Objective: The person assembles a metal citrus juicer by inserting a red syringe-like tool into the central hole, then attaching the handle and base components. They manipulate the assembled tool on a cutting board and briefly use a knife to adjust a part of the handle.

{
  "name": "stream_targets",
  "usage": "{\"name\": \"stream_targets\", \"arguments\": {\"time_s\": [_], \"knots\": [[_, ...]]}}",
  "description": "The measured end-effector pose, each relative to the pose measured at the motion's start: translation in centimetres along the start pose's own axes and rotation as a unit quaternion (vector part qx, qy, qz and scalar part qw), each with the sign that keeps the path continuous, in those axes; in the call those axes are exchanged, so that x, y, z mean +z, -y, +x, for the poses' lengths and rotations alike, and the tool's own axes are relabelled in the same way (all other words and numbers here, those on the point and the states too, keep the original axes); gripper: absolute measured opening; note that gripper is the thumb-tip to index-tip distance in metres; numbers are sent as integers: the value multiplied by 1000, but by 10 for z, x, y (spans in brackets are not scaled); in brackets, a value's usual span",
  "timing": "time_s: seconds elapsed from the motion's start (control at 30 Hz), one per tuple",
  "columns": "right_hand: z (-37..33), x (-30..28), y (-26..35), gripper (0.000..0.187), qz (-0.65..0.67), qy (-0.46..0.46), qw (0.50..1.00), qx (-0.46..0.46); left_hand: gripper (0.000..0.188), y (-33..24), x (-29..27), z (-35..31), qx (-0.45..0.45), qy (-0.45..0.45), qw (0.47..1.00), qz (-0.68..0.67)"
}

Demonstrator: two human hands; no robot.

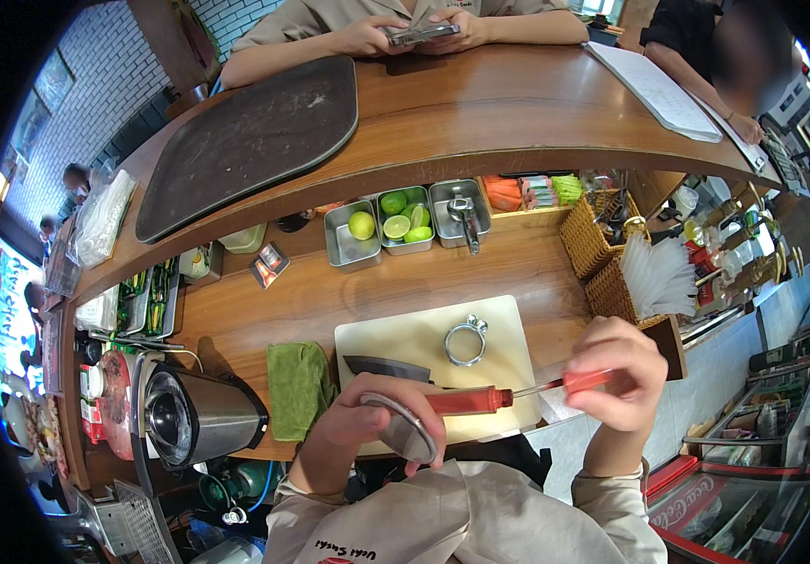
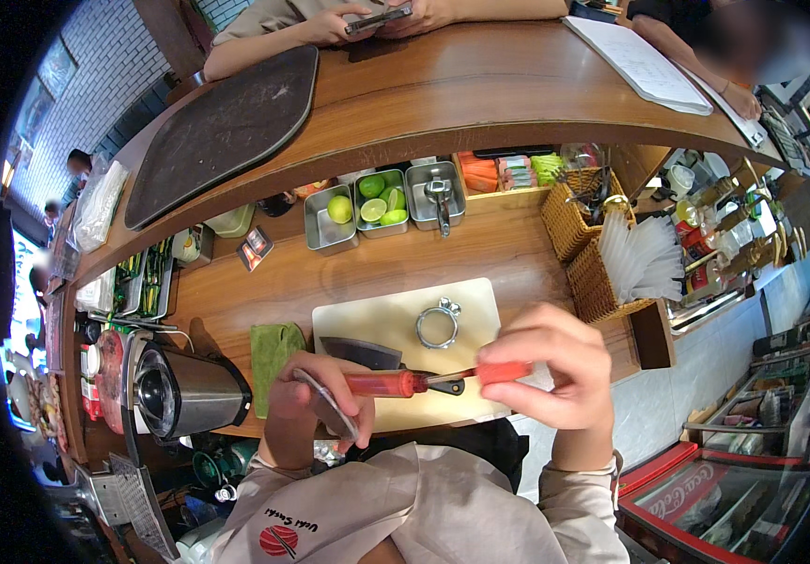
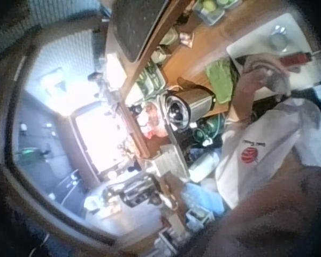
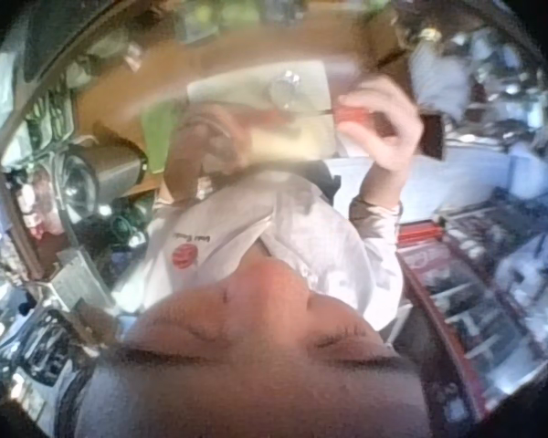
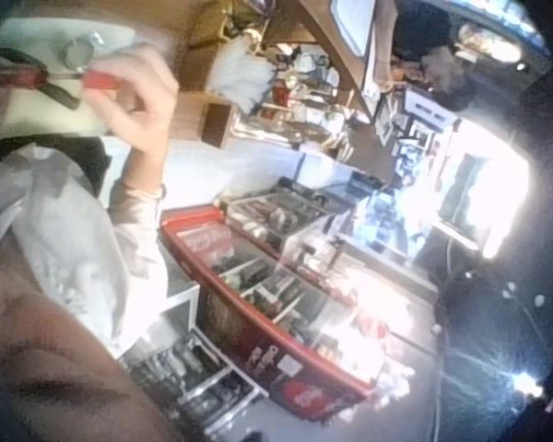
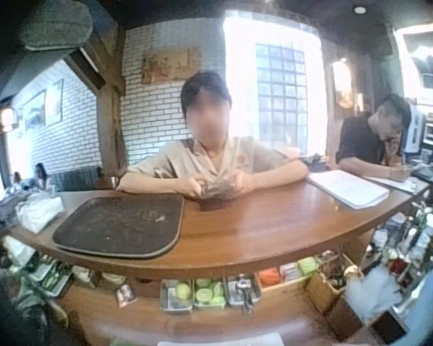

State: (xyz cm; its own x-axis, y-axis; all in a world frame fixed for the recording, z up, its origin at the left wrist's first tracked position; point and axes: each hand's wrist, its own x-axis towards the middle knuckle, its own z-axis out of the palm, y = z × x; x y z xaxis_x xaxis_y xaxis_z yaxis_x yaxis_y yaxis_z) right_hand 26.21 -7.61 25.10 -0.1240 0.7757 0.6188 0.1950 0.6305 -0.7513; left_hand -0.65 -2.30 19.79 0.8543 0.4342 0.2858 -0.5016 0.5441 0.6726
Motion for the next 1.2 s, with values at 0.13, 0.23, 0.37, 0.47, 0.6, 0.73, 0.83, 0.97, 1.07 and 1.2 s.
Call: {"name": "stream_targets", "arguments": {"time_s": [0.13,0.23,0.37,0.47,0.6,0.73,0.83,0.97,1.07,1.2], "knots": [[6,12,-9,28,-66,87,993,-36,47,4,5,10,3,-30,999,22],[3,14,-14,32,-66,82,989,101,45,-2,15,19,11,-57,993,98],[9,1,-16,32,98,6,982,159,43,-14,40,38,-22,-115,979,169],[28,-9,-11,37,161,-54,983,65,41,-29,53,61,6,-87,982,170],[60,-35,12,56,-48,-29,994,93,40,-48,77,85,44,-34,981,187],[82,-52,32,56,35,-72,997,-4,58,-52,105,104,105,-83,954,268],[75,-65,54,35,-11,-51,998,-26,42,-60,113,110,87,-15,962,260],[68,-77,58,32,-63,-40,997,-9,46,-56,122,115,79,-9,959,271],[67,-84,57,41,-21,-34,998,-49,52,-52,125,120,84,-5,956,280],[57,-85,69,34,19,-73,995,-72,53,-50,129,124,76,-6,957,279]]}}
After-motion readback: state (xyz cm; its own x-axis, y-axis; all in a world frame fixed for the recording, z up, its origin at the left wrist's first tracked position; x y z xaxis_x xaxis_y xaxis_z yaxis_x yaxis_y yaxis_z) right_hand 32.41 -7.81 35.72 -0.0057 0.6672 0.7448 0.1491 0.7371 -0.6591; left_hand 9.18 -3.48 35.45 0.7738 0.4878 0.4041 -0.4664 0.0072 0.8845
